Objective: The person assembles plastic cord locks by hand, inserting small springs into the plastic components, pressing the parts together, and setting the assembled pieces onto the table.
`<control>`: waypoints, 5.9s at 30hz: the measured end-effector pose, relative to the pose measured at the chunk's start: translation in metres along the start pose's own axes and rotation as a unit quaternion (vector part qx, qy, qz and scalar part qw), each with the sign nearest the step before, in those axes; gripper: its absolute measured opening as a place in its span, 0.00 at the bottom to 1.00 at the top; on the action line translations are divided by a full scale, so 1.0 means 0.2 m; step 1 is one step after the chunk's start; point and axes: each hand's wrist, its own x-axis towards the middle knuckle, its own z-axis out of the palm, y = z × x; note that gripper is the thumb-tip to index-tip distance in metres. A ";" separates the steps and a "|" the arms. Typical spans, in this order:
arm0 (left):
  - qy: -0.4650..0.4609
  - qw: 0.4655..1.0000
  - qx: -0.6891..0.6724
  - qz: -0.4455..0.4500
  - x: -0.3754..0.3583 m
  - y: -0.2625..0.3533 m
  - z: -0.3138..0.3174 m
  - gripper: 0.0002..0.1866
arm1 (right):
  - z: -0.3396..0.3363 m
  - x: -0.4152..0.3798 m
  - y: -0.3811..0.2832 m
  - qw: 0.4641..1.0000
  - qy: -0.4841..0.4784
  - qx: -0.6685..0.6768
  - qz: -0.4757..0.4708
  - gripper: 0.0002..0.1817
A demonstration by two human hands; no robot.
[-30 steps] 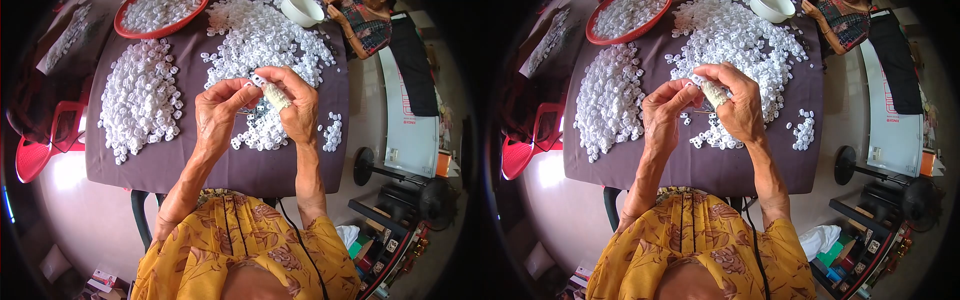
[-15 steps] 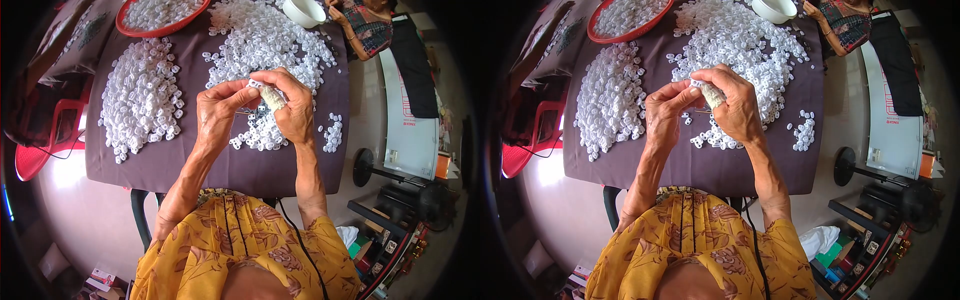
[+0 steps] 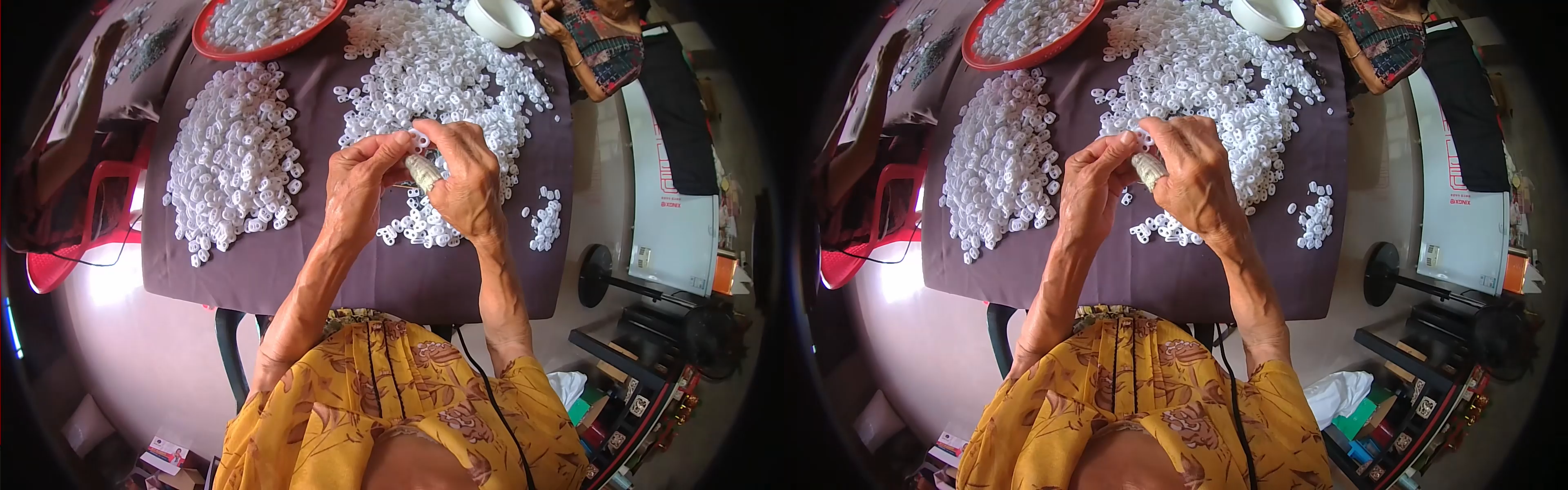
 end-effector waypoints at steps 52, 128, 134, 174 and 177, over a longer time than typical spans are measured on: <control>-0.060 0.997 0.027 -0.047 0.02 0.02 -0.05 0.09 | -0.03 -0.01 0.00 0.998 -0.058 -0.029 -0.025 0.17; -0.100 0.983 0.134 -0.080 0.12 -0.13 -0.19 0.10 | 0.12 -0.13 0.18 0.986 -0.132 -0.049 -0.088 0.09; -0.126 0.977 0.156 -0.074 0.11 -0.12 -0.18 0.10 | 0.14 -0.15 0.22 0.987 -0.124 -0.006 -0.104 0.07; 0.068 0.704 0.647 0.284 -0.07 0.00 -0.51 0.06 | 0.35 -0.25 0.24 0.980 -0.198 -0.005 0.034 0.07; 0.015 0.697 0.666 0.265 -0.01 -0.18 -0.43 0.07 | 0.41 -0.23 0.26 0.981 -0.193 0.000 -0.027 0.02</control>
